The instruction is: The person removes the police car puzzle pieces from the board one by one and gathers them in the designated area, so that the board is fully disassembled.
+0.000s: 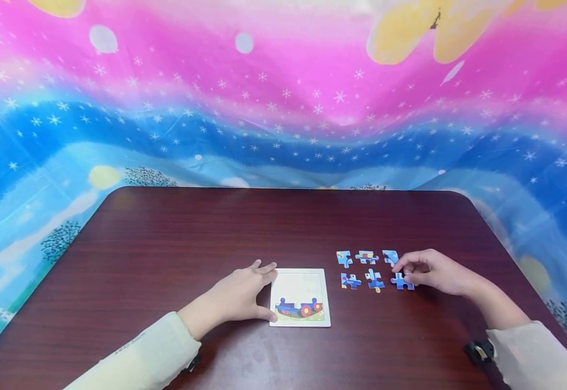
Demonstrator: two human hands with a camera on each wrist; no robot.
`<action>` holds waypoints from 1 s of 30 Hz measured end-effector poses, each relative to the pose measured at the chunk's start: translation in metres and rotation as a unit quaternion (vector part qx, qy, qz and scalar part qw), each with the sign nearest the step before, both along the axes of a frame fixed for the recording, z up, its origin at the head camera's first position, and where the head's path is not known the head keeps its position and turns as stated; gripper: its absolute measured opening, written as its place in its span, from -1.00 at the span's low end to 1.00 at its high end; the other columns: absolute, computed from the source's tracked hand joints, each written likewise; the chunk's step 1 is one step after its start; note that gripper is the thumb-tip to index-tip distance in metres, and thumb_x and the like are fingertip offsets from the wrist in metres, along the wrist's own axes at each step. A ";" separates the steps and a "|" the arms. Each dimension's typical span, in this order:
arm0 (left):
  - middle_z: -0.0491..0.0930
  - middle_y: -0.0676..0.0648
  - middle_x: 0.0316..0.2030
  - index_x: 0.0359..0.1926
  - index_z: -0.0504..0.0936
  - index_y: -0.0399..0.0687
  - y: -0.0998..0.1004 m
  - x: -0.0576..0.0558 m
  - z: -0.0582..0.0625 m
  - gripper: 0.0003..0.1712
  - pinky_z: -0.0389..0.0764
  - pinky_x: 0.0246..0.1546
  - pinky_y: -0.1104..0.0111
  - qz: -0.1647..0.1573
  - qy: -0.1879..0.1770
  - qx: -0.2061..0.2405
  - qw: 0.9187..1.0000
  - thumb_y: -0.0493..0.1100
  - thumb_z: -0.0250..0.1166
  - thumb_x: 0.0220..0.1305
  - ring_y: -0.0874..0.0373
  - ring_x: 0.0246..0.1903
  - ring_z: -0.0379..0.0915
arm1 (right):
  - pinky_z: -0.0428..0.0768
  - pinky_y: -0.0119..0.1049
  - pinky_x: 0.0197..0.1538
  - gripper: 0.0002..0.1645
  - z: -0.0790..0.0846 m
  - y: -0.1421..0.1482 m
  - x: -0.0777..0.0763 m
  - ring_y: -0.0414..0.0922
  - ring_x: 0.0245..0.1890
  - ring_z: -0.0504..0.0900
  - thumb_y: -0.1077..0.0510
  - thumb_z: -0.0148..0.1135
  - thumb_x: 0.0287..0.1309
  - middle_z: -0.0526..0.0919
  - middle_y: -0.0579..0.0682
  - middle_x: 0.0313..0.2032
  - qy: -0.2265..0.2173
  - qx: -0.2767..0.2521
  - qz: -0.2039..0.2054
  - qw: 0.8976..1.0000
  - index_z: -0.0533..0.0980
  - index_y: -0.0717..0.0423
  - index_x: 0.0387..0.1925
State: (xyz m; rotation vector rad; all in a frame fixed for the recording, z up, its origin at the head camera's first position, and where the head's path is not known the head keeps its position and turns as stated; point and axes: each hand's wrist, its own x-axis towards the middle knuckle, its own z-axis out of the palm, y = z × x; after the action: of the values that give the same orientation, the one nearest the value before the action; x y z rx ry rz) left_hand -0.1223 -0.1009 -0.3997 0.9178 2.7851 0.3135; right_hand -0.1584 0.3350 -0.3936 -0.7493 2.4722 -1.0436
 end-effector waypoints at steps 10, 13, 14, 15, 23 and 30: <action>0.37 -0.17 0.40 0.34 0.47 -0.20 0.000 0.000 0.001 0.05 0.45 0.28 -0.02 0.000 0.000 0.001 1.000 0.36 0.48 -0.05 -0.29 0.38 0.28 | 0.50 -0.40 -0.38 -0.73 -0.002 0.004 -0.001 -0.33 -0.44 0.48 0.40 0.21 0.22 0.61 -0.12 -0.35 0.034 0.034 -0.011 0.999 0.62 0.15 -0.07; 0.37 -0.17 0.40 0.33 0.47 -0.20 0.000 0.000 0.001 0.05 0.45 0.29 -0.01 -0.001 0.001 0.001 1.000 0.35 0.48 -0.05 -0.29 0.37 0.28 | 0.51 -0.41 -0.38 -0.74 -0.002 0.007 -0.001 -0.31 -0.47 0.49 0.38 0.22 0.23 0.61 -0.13 -0.36 0.043 0.040 -0.016 0.998 0.62 0.14 -0.07; 0.37 -0.17 0.40 0.33 0.47 -0.20 0.000 0.000 0.001 0.04 0.45 0.29 -0.01 -0.001 0.000 0.002 1.000 0.35 0.48 -0.05 -0.29 0.37 0.28 | 0.51 -0.40 -0.38 -0.74 -0.002 0.008 -0.001 -0.30 -0.47 0.50 0.38 0.22 0.23 0.61 -0.14 -0.37 0.045 0.039 -0.017 0.998 0.62 0.15 -0.06; 0.37 -0.17 0.40 0.33 0.47 -0.20 0.000 0.000 0.001 0.04 0.45 0.29 -0.02 -0.001 -0.001 0.001 1.000 0.35 0.48 -0.05 -0.29 0.37 0.28 | 0.52 -0.41 -0.38 -0.75 -0.002 0.009 0.000 -0.29 -0.47 0.50 0.37 0.23 0.23 0.61 -0.14 -0.37 0.046 0.040 -0.019 0.998 0.61 0.15 -0.06; 0.36 -0.16 0.41 0.34 0.47 -0.20 0.001 0.000 0.002 0.05 0.44 0.29 -0.04 0.003 -0.005 -0.001 1.000 0.34 0.49 -0.05 -0.28 0.38 0.27 | 0.52 -0.41 -0.38 -0.77 0.000 0.010 0.001 -0.24 -0.48 0.55 0.31 0.25 0.25 0.66 -0.07 -0.35 0.051 0.024 -0.015 0.998 0.60 0.19 -0.06; 0.37 -0.15 0.41 0.34 0.47 -0.20 0.000 0.000 0.002 0.05 0.44 0.30 -0.01 0.005 -0.004 0.000 1.000 0.34 0.49 -0.05 -0.27 0.38 0.27 | 0.52 -0.41 -0.36 -0.76 0.007 -0.009 0.002 -0.25 -0.43 0.56 0.24 0.25 0.29 0.66 -0.04 -0.34 0.034 0.014 -0.006 0.999 0.59 0.21 -0.03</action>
State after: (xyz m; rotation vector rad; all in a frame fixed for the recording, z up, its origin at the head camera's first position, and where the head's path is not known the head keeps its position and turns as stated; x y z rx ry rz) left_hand -0.1219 -0.1006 -0.3976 0.9015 2.7818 0.3168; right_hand -0.1564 0.3263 -0.3867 -0.7751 2.5459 -1.0016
